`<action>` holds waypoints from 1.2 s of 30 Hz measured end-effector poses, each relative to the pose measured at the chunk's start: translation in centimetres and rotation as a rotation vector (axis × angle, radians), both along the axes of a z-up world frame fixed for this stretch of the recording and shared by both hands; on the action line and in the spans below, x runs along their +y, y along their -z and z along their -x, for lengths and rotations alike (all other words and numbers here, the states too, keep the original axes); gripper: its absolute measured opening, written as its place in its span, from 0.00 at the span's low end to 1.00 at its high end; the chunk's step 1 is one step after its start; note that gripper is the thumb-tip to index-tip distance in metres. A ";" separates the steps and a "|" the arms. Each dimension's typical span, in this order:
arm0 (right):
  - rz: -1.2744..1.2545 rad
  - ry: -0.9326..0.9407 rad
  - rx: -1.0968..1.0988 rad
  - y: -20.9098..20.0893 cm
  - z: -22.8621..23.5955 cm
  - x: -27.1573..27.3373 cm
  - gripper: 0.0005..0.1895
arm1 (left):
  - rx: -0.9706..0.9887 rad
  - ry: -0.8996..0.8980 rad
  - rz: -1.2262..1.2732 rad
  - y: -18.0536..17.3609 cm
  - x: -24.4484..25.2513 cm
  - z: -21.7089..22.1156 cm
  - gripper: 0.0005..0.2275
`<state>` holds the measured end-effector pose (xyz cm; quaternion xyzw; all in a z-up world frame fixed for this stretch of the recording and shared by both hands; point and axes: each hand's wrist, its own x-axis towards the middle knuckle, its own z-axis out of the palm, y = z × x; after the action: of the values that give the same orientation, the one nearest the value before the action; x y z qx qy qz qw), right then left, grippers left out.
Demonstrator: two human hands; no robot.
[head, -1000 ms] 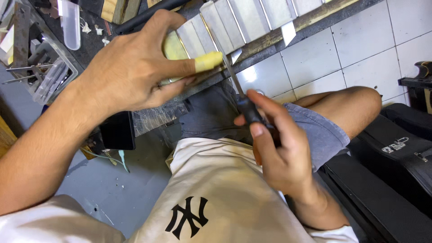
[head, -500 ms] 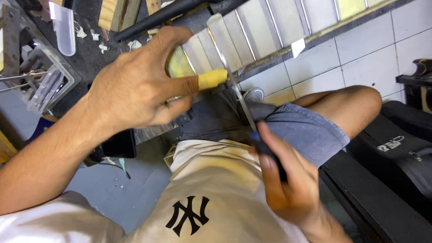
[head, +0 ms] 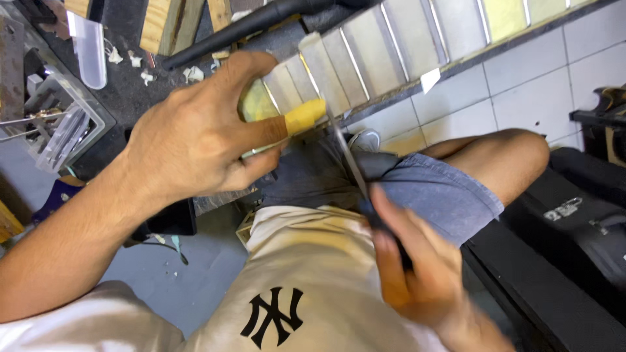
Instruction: The person uses a metal file to smooth the edges of the frets on a guitar neck. They hold the neck steady with one hand and move the file back and forth along the frets with the other hand.
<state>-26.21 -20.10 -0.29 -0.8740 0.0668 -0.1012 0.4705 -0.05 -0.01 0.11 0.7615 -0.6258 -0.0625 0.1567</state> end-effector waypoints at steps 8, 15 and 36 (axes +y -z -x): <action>-0.230 0.019 0.070 -0.7 -5.6 0.1 0.24 | 0.029 0.008 -0.010 -0.8 -0.2 -0.2 0.04; -0.125 0.122 0.049 1.0 -0.2 0.6 0.22 | -0.007 -0.013 -0.006 -0.5 -0.1 0.1 0.05; -0.031 -0.058 -0.025 -0.6 -2.1 0.1 0.22 | -0.032 -0.081 -0.038 -0.5 -0.2 0.5 0.08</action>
<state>-24.06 -19.96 0.29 -0.8668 0.0372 -0.0975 0.4876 -0.55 -0.25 0.58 0.7899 -0.5957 -0.0557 0.1346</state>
